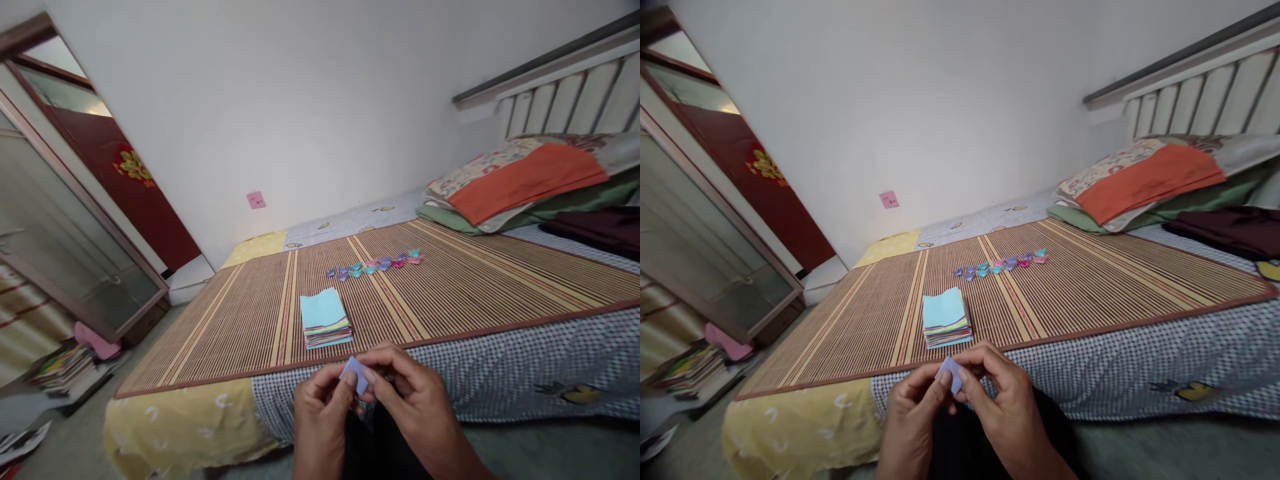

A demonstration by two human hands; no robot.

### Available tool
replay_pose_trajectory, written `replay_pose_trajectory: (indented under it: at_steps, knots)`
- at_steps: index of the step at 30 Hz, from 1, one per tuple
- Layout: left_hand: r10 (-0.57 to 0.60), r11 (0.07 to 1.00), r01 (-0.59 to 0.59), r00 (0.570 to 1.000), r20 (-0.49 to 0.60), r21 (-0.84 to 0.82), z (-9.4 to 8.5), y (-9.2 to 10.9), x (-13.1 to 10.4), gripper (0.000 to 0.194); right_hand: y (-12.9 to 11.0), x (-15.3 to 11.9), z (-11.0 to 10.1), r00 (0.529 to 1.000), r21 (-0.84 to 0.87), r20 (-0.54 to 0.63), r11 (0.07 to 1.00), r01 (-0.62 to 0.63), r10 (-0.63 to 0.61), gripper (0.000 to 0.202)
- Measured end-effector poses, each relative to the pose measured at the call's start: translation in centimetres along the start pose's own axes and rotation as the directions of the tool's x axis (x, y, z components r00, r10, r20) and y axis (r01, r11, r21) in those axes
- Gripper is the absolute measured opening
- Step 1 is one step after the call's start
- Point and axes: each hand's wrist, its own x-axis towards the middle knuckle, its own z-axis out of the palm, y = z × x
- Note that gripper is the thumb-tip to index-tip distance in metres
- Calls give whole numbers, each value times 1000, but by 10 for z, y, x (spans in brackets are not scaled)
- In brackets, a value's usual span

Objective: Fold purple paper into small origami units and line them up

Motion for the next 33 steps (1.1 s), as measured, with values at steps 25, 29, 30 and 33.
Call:
replay_pose_trajectory:
  at_steps: [25, 29, 30, 33]
  knots:
    - [59, 998, -64, 956, 289, 10, -12, 15, -9, 21, 3, 9, -2, 903, 410, 174, 805, -429, 392, 35]
    - [77, 997, -66, 941, 331, -46, -12, 14, -9, 22, 1, 10, 1, 889, 446, 205, 770, -457, 409, 38]
    - [77, 997, -62, 942, 328, -56, -12, 14, -9, 21, 1, 10, 1, 887, 443, 204, 769, -461, 414, 39]
    - [71, 996, -50, 948, 309, -77, -12, 14, -7, 19, 3, 10, 2, 886, 439, 188, 771, -461, 424, 39]
